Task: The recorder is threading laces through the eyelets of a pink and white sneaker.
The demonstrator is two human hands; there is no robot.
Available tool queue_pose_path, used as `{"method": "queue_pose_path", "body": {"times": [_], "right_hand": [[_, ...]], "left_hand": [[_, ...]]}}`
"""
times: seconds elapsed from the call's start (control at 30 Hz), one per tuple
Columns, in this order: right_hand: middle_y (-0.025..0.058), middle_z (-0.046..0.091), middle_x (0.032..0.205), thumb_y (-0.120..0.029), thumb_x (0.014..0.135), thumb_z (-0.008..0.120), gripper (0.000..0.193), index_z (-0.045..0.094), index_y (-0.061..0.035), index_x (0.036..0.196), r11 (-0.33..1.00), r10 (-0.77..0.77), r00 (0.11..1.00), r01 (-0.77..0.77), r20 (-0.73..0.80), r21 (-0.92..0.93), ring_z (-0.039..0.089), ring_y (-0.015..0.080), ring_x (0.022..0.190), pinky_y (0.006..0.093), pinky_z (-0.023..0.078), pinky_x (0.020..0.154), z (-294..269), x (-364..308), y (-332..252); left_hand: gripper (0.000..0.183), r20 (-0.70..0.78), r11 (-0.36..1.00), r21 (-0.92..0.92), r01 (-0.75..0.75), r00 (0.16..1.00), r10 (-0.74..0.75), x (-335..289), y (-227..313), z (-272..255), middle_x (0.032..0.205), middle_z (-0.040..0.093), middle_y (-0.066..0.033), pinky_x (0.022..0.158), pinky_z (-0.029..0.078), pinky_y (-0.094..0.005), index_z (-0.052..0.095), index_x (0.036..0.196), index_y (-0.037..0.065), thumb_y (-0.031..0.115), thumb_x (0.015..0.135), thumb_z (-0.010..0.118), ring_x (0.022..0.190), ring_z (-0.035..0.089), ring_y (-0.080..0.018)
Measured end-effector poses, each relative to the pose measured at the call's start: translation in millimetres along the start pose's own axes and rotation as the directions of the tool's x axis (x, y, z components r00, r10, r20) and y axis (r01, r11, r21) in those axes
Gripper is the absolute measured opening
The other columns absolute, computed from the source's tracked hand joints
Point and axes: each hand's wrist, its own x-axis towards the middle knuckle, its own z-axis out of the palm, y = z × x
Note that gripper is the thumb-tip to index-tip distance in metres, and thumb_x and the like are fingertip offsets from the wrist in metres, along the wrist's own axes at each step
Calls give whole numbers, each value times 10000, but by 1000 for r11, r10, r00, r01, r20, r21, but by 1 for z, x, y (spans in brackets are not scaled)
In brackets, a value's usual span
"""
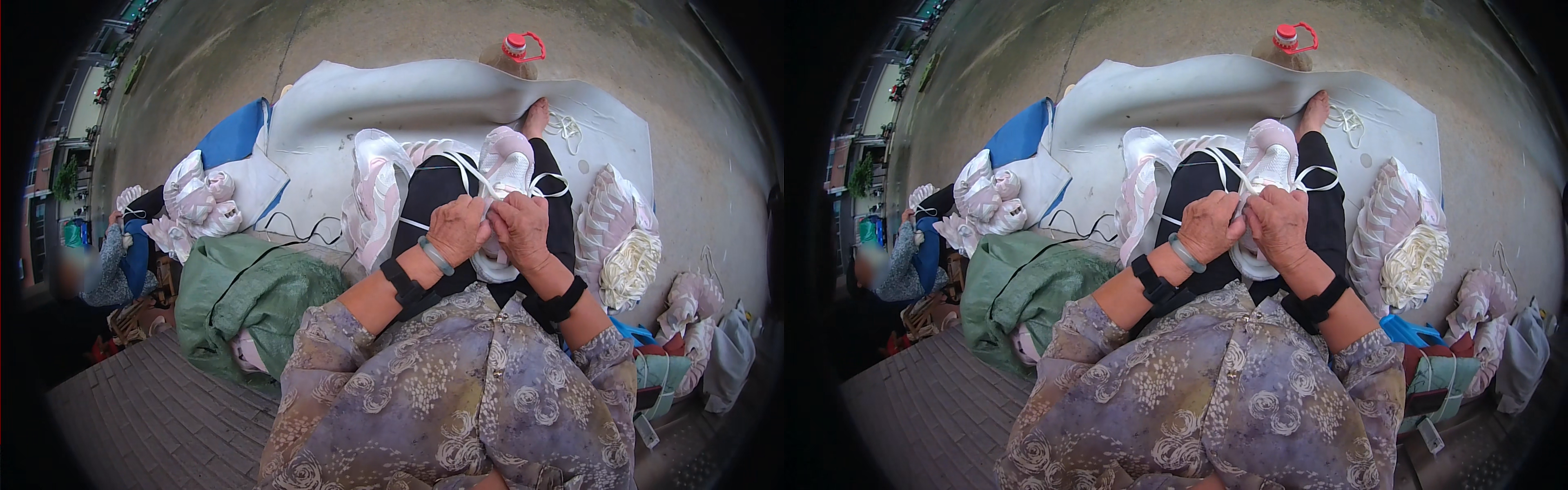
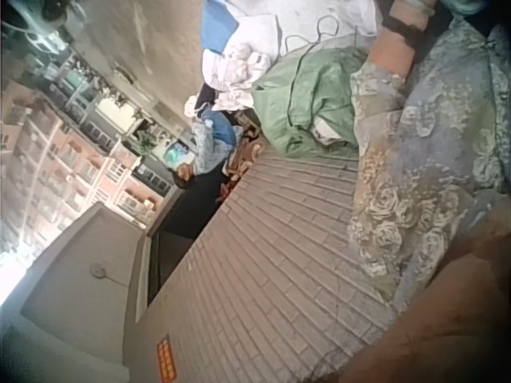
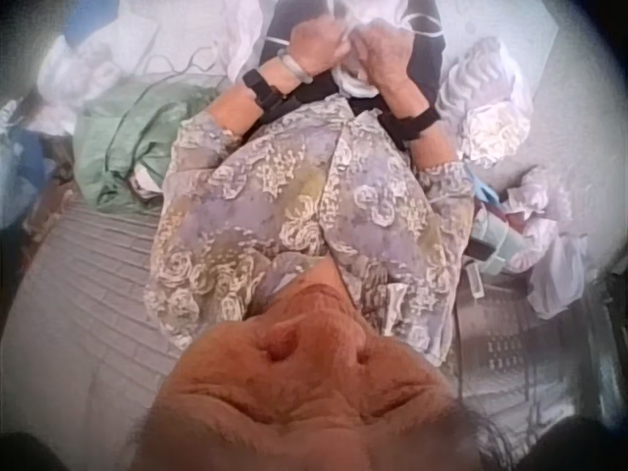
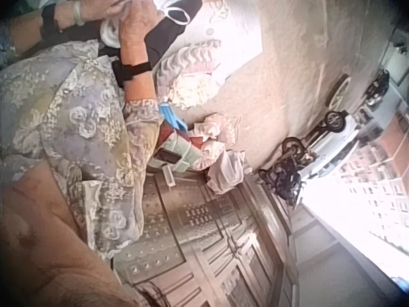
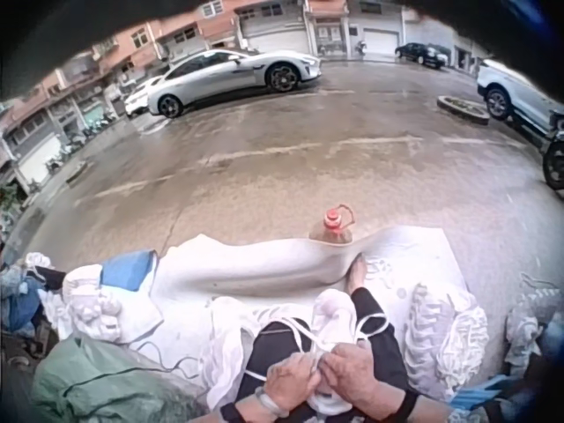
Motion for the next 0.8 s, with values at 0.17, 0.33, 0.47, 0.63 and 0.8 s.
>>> {"method": "queue_pose_path", "body": {"times": [0.17,0.33,0.47,0.63,0.8], "right_hand": [[19,468,648,-138,649,611,66,573,-110,695,999,-23,1000,24,10,-45,498,190,655,349,308,630,8,3,-1],[25,465,659,-147,680,558,39,553,-109,688,976,-145,987,153,64,-156,514,189,674,362,307,646,9,8,0],[37,470,676,-145,689,530,41,541,-108,701,983,-117,993,120,29,-142,525,195,683,370,309,664,11,3,-4],[33,468,664,-155,699,544,53,547,-112,730,971,-130,991,134,31,-197,511,207,677,361,318,646,17,6,-2],[51,495,678,-151,696,541,67,570,-98,724,959,-71,992,96,102,-268,528,221,674,392,313,689,15,9,-11]], "left_hand": [[139,39,991,-134,22,999,-17,2,-10,9,707,545,-155,615,454,-426,503,731,27,162,705,521,670,555,-335],[116,7,981,-191,35,999,-34,5,-18,12,685,546,-158,598,434,-430,517,759,21,120,700,507,658,544,-348],[113,51,974,-218,59,998,-49,8,-25,13,661,557,-168,592,439,-420,538,763,18,101,697,500,644,551,-358],[130,49,949,-301,91,996,-81,12,-25,10,682,572,-182,584,456,-385,559,796,22,87,703,497,656,570,-352],[143,9,965,-246,93,996,-93,9,-15,8,695,579,-185,591,465,-370,568,821,25,75,708,496,664,576,-350]]}}
